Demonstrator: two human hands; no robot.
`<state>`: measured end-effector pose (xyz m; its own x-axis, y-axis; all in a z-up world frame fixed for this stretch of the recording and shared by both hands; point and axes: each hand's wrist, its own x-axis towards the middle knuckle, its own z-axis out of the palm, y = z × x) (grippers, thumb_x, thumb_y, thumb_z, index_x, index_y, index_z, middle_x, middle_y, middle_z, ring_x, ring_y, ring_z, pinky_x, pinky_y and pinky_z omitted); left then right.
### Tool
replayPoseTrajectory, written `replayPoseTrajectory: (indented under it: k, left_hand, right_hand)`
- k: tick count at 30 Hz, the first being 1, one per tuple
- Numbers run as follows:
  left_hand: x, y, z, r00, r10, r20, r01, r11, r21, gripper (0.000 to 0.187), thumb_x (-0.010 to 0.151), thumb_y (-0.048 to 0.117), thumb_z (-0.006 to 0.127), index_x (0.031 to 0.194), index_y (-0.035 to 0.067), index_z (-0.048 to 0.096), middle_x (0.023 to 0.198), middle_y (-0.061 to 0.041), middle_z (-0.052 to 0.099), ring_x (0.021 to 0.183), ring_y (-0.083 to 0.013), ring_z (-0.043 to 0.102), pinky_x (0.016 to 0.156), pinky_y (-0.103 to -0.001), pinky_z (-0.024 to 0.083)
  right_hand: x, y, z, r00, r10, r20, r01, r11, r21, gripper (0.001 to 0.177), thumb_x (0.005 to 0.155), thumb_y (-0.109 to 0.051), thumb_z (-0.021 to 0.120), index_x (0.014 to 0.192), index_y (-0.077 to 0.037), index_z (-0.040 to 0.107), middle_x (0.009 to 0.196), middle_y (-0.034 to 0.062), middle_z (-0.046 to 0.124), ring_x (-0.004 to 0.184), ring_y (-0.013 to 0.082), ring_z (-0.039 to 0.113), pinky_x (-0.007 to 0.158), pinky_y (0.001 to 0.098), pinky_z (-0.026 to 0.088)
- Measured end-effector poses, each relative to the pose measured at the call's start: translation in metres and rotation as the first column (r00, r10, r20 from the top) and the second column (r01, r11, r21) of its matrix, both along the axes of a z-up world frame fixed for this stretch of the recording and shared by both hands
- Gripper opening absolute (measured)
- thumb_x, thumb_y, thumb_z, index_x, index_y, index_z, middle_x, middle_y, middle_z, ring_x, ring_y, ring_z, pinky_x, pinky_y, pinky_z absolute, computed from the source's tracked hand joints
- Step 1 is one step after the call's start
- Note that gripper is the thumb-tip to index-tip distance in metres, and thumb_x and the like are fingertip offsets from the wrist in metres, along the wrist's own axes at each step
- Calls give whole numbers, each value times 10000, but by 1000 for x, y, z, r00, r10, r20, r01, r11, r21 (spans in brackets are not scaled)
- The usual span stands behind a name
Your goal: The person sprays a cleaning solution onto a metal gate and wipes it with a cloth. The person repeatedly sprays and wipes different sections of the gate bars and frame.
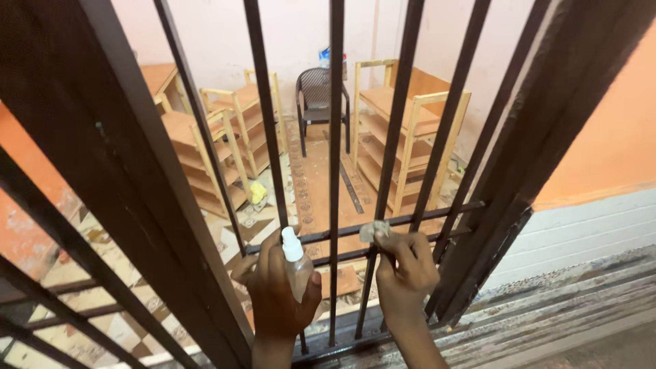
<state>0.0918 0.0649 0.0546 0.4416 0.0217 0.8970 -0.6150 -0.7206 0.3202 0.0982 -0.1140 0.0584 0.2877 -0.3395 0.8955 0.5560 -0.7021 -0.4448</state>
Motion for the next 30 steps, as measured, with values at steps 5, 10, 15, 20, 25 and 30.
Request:
replayPoseTrajectory:
  k: [5, 10, 15, 20, 25, 30]
  left_hand:
    - [-2, 2, -1, 998, -29, -55, 29, 1000, -12, 481, 929, 461, 525, 1091, 18, 621, 1230, -168, 661, 989, -286, 586, 976, -421, 281]
    - [-6, 6, 3, 994, -93, -65, 91, 996, -25, 548, 964, 465, 509, 1172, -32, 606, 1357, -212, 648, 1025, -303, 609, 1001, -437, 312]
    - [-3, 8, -7, 985, -149, -81, 147, 988, -38, 607, 991, 476, 498, 1262, -61, 576, 1390, -233, 619, 1107, -335, 617, 1045, -439, 328]
    - [-5, 9, -2, 989, -112, -94, 110, 994, -24, 638, 921, 466, 535, 1275, -61, 598, 1372, -230, 602, 1142, -372, 576, 1033, -431, 282]
    - [-18, 19, 15, 960, -255, -118, 254, 967, -23, 532, 970, 457, 506, 1224, -1, 597, 1549, -211, 559, 1336, -330, 587, 1071, -408, 284]
    - [-29, 27, 22, 928, -312, -202, 312, 949, -31, 561, 957, 489, 524, 1223, 5, 621, 1599, -215, 509, 1353, -318, 543, 1114, -404, 262]
  right_hand:
    - [-6, 1, -56, 992, -14, -128, 14, 1000, -3, 155, 787, 87, 771, 900, -14, 740, 840, 113, 639, 698, 202, 647, 573, 328, 491]
    - [9, -7, -22, 999, -17, -50, 15, 998, -53, 150, 841, 77, 778, 928, -44, 759, 870, 88, 671, 729, 178, 664, 578, 288, 505]
    - [-7, -1, 32, 995, 52, 89, -48, 998, -42, 177, 880, 88, 776, 991, -47, 750, 943, 101, 666, 828, 196, 697, 701, 290, 556]
    - [-3, 34, 20, 983, 172, 69, -160, 976, -147, 216, 815, 99, 770, 962, -44, 701, 867, 99, 609, 785, 216, 664, 681, 331, 537]
    - [-8, 38, -49, 977, 138, -162, -164, 973, -160, 222, 770, 96, 776, 922, -63, 746, 744, 99, 549, 638, 221, 586, 554, 368, 467]
    - [-24, 44, -39, 956, 221, -192, -231, 973, -28, 182, 784, 55, 779, 920, -60, 742, 780, 74, 595, 668, 190, 638, 531, 298, 508]
